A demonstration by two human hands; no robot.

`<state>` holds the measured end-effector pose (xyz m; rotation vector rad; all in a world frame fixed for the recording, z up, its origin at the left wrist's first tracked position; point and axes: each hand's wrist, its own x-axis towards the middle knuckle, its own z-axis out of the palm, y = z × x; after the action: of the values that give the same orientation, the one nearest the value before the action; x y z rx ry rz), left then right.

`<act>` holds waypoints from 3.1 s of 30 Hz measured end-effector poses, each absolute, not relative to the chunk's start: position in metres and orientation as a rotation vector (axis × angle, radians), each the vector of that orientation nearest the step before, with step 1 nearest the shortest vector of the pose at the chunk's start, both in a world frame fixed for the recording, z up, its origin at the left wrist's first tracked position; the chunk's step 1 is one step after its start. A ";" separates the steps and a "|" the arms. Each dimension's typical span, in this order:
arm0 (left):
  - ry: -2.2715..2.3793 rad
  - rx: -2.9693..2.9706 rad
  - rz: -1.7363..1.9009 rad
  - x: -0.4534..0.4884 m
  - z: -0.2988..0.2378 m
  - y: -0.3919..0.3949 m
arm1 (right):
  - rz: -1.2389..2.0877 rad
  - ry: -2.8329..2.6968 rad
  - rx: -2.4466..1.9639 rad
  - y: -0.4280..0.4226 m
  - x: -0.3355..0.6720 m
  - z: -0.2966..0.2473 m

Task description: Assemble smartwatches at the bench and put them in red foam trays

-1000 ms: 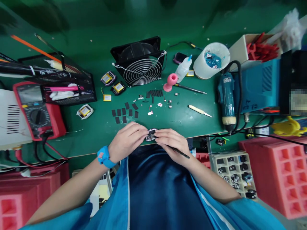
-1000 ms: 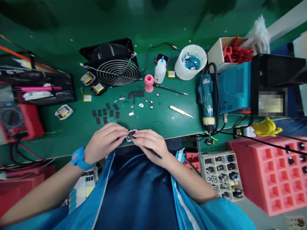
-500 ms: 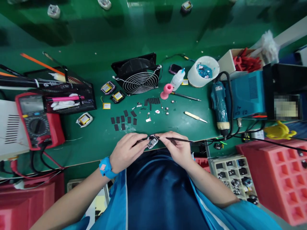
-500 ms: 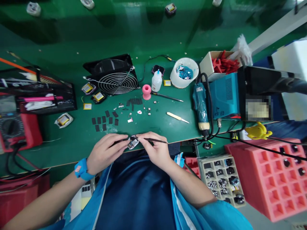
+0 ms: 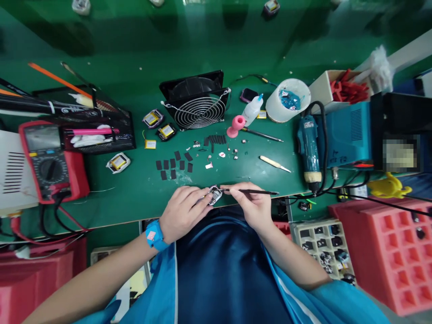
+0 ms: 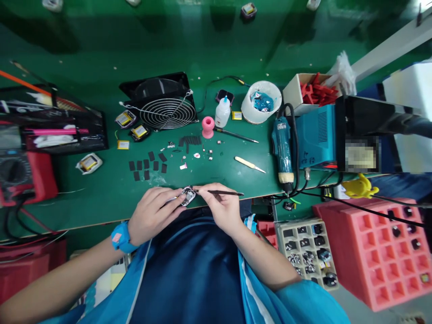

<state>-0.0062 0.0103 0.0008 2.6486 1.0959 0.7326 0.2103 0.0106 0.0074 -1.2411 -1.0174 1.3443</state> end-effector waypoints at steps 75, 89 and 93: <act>1.217 2.271 0.786 -0.025 0.006 0.001 | 0.522 -2.395 -0.978 0.017 0.202 -0.006; 1.026 2.464 0.803 -0.026 -0.005 -0.001 | 0.660 -2.355 -0.906 0.024 0.212 0.004; 1.013 2.384 0.751 -0.027 -0.003 0.002 | 0.563 -2.204 -1.147 0.033 0.241 0.007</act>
<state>-0.0267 0.0024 -0.0026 2.3842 1.0130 0.7512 0.2412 0.0325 0.0074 -1.1466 -2.2043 0.5627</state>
